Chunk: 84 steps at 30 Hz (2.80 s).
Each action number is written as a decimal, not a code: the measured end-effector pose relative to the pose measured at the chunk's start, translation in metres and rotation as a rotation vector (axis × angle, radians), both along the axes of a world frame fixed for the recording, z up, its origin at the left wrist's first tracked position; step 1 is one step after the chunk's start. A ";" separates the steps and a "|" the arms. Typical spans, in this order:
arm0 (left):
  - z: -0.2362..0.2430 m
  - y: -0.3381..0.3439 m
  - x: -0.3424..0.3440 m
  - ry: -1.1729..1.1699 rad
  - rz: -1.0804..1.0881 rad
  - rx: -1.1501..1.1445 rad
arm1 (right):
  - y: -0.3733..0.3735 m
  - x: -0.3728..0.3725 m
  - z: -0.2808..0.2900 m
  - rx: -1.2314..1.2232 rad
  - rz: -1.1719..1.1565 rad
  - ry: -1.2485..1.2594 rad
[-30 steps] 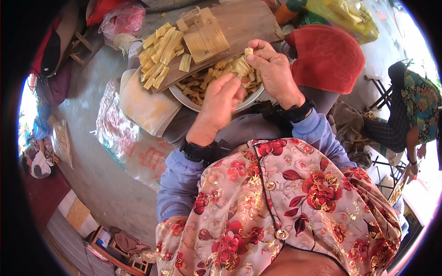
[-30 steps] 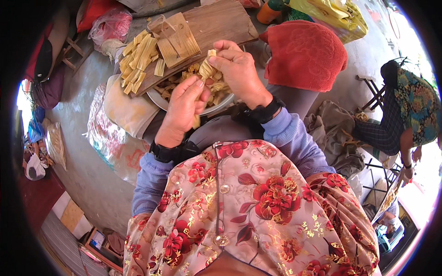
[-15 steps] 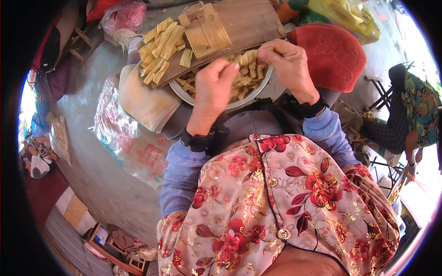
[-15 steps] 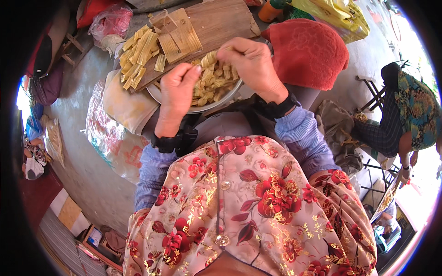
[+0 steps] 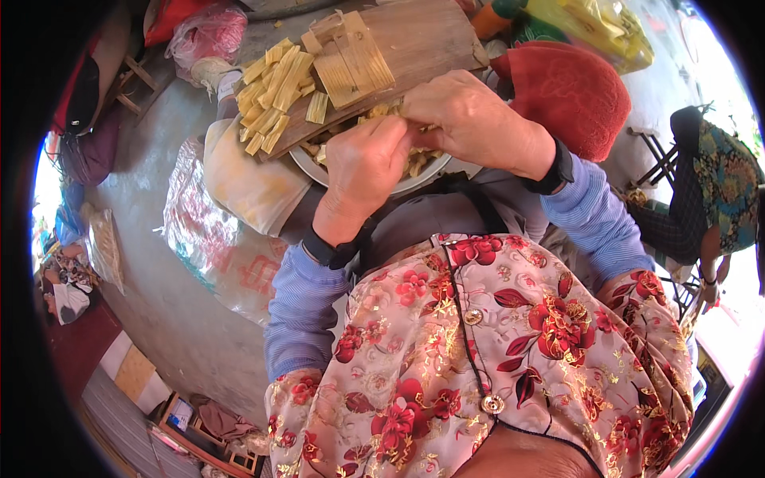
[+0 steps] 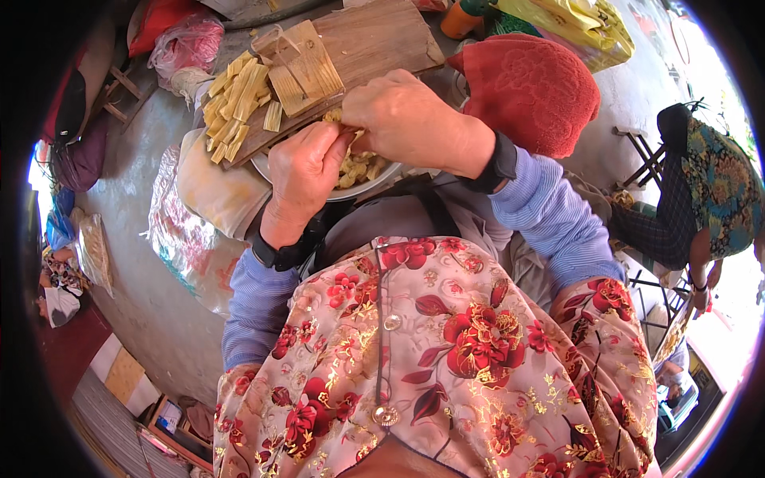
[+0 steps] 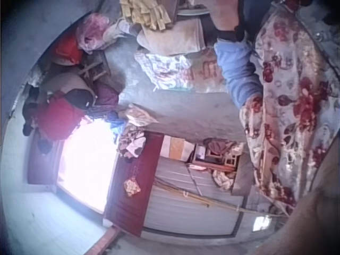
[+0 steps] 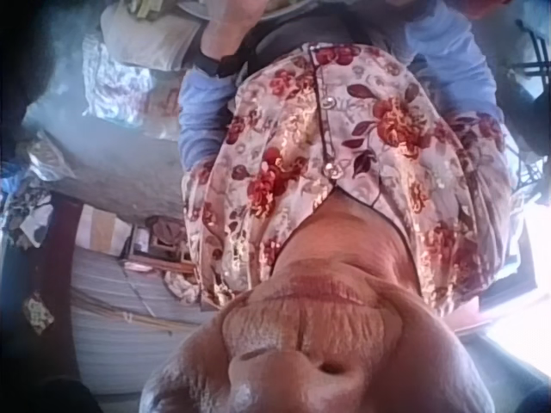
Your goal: The person folds strips of food and places them into a metal bowl by hand.
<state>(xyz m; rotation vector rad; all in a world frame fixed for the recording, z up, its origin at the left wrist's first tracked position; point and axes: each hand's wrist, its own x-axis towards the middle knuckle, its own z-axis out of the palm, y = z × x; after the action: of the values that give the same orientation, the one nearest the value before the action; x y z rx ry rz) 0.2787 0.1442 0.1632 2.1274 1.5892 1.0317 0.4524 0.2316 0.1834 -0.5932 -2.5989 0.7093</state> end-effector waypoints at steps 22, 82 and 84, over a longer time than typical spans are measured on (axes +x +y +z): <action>-0.017 0.021 0.023 -1.947 0.057 -1.044 | -0.055 0.007 -0.006 0.217 -0.105 0.247; -0.008 0.027 0.017 -0.483 0.121 -0.450 | -0.034 -0.011 -0.027 -1.121 -0.659 0.396; -0.007 0.026 0.009 -0.930 0.015 -0.783 | -0.035 -0.007 -0.033 -1.222 -0.585 0.400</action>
<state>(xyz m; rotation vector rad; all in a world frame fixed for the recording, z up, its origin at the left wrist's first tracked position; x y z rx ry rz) 0.2872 0.1701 0.1563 0.8988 1.2053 0.9503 0.4458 0.1971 0.1507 -1.2693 -1.2710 1.8890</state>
